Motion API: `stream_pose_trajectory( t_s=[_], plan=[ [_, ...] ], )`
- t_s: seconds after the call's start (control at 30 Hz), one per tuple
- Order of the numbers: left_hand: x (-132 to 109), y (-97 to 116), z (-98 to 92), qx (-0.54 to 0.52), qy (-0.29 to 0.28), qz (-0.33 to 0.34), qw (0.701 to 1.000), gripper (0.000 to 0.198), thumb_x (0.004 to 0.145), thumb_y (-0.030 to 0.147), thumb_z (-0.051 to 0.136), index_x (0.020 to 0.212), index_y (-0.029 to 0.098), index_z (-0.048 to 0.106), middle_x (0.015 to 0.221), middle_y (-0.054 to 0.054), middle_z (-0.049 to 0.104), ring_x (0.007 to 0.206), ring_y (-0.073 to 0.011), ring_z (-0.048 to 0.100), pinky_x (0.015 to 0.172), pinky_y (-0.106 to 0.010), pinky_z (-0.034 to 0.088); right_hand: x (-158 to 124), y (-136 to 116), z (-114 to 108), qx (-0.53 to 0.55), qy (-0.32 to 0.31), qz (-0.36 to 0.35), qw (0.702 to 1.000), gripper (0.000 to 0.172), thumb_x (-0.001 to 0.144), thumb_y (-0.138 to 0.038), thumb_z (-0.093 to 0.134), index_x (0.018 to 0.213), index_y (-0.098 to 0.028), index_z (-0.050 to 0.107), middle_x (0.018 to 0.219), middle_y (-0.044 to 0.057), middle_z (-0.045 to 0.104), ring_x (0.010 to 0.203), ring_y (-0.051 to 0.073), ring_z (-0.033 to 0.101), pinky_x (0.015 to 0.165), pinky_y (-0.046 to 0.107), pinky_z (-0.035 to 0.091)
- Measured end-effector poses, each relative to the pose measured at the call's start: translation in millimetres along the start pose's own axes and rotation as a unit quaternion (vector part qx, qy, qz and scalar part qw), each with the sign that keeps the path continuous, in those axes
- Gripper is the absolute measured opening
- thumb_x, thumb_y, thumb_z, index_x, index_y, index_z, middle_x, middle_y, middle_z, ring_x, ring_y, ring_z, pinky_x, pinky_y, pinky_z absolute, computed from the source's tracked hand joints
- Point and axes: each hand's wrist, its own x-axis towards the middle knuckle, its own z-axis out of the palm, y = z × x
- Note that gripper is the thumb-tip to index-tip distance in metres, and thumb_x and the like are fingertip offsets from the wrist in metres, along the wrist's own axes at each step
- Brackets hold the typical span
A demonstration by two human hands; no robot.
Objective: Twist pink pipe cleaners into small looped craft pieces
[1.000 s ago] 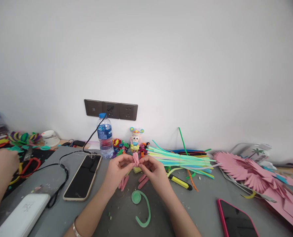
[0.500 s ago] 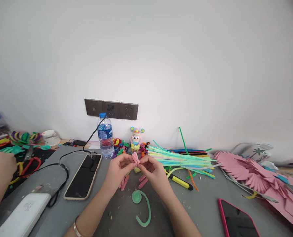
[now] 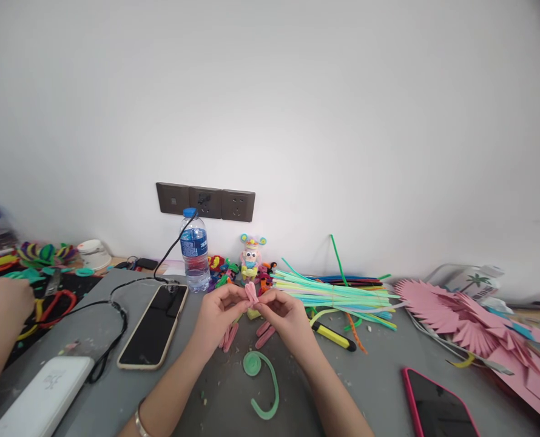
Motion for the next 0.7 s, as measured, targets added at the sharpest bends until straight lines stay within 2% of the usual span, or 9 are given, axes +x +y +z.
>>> stream_pose_trajectory(
  t_s=[0.17,0.47,0.7],
  plan=[
    [-0.4,-1.5,0.5,0.002,0.002,-0.006,1.000,0.024,0.061,0.036,0.078,0.069,0.018,0.065,0.069,-0.003,0.070,0.069,-0.0192,0.066,0.067,-0.029,0.053,-0.6,-2.1,-0.4,0.007,-0.004,0.019,1.000,0.035,0.066,-0.049,0.076,0.066,-0.017,0.062,0.063,0.001,0.055,0.053,0.013,0.048,0.048,0.025,0.041],
    [-0.7,-7.2,-1.4,-0.005,-0.012,-0.001,1.000,0.017,0.066,0.032,0.076,0.071,0.018,0.067,0.068,-0.001,0.069,0.067,-0.0162,0.065,0.066,-0.025,0.052,0.3,-1.2,-0.9,0.004,-0.006,0.009,1.000,0.034,0.065,-0.047,0.076,0.062,-0.017,0.060,0.061,0.000,0.055,0.057,0.014,0.050,0.054,0.025,0.041],
    [-1.5,-6.5,-0.1,0.002,-0.004,-0.001,1.000,0.017,0.066,0.032,0.076,0.070,0.018,0.066,0.069,-0.002,0.070,0.069,-0.0178,0.066,0.068,-0.027,0.053,0.0,0.7,-1.3,0.012,-0.011,0.008,1.000,0.030,0.066,-0.042,0.077,0.062,-0.017,0.061,0.062,0.000,0.055,0.058,0.014,0.050,0.056,0.026,0.041]
  ],
)
